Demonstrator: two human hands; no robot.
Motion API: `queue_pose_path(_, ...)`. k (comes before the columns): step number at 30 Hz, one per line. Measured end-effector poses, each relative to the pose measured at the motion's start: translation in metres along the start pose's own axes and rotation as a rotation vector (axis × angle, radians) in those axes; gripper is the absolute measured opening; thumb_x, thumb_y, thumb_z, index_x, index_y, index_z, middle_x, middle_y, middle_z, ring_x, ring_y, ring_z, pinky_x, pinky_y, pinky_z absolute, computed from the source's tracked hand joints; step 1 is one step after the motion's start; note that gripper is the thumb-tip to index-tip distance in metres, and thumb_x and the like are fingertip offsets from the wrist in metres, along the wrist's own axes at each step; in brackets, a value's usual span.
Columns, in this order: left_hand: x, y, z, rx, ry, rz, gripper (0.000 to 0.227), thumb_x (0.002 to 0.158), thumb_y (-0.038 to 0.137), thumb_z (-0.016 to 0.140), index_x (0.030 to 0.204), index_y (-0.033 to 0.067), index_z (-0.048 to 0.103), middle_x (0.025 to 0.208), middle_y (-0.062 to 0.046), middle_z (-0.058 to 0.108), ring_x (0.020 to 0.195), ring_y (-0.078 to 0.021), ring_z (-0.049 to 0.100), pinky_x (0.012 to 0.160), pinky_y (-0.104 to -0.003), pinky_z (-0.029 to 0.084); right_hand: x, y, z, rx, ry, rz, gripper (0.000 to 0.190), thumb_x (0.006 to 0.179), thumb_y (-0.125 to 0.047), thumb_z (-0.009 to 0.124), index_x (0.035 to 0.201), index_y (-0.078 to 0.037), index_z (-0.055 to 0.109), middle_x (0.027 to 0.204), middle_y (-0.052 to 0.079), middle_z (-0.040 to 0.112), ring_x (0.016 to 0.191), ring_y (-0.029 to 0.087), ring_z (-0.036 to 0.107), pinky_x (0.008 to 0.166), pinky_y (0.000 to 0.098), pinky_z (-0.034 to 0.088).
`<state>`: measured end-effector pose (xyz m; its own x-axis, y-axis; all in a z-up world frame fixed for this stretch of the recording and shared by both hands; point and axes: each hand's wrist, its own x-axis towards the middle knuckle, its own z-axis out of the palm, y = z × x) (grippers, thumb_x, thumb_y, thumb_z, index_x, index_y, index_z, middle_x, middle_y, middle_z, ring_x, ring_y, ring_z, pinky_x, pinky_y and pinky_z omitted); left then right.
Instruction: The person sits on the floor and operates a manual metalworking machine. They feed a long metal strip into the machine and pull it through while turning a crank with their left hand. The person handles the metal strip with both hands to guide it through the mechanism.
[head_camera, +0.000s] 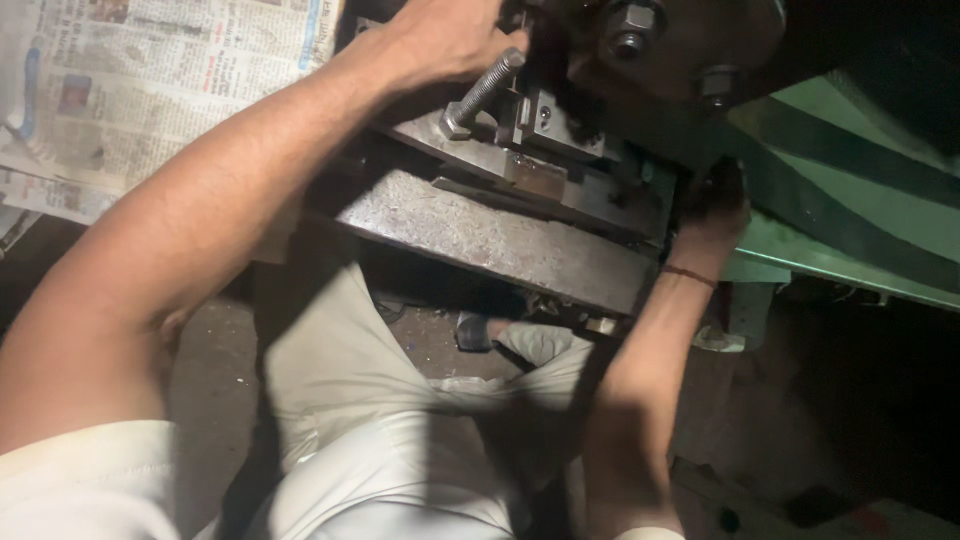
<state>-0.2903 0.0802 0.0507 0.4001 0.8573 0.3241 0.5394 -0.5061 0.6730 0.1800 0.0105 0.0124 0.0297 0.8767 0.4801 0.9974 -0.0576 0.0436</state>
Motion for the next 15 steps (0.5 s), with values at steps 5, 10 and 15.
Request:
queue_pose_path(5, -0.003, 0.001, -0.008, -0.032, -0.032, -0.105, 0.029, 0.099, 0.028, 0.068, 0.111, 0.0013, 0.068, 0.071, -0.013, 0.066, 0.062, -0.0267, 0.069, 0.053, -0.04, 0.057, 0.005, 0.016, 0.035, 0.096, -0.004, 0.126, 0.035, 0.097, -0.024, 0.069, 0.124, -0.002, 0.071, 0.116, 0.018, 0.074, 0.098, 0.03, 0.071, 0.081, 0.0407, 0.057)
queue_pose_path(10, -0.008, -0.008, 0.001, -0.098, 0.073, 0.075, 0.033, 0.1, 0.028, 0.072, 0.114, -0.0005, 0.067, 0.08, -0.016, 0.07, 0.072, -0.0292, 0.072, 0.06, -0.041, 0.057, 0.016, 0.059, 0.093, 2.025, 0.104, 0.917, 0.015, 0.102, -0.002, 0.06, 0.112, 0.007, 0.067, 0.103, 0.017, 0.073, 0.096, 0.024, 0.072, 0.087, 0.0342, 0.065)
queue_pose_path(15, -0.013, 0.002, -0.008, -0.056, -0.007, -0.095, 0.037, 0.102, 0.033, 0.067, 0.124, 0.0038, 0.065, 0.075, -0.017, 0.069, 0.064, -0.0291, 0.071, 0.055, -0.04, 0.058, 0.004, 0.08, 0.118, 2.084, 0.002, 0.735, 0.009, 0.105, 0.0, 0.062, 0.109, 0.005, 0.069, 0.102, 0.013, 0.071, 0.086, 0.019, 0.066, 0.073, 0.0284, 0.057)
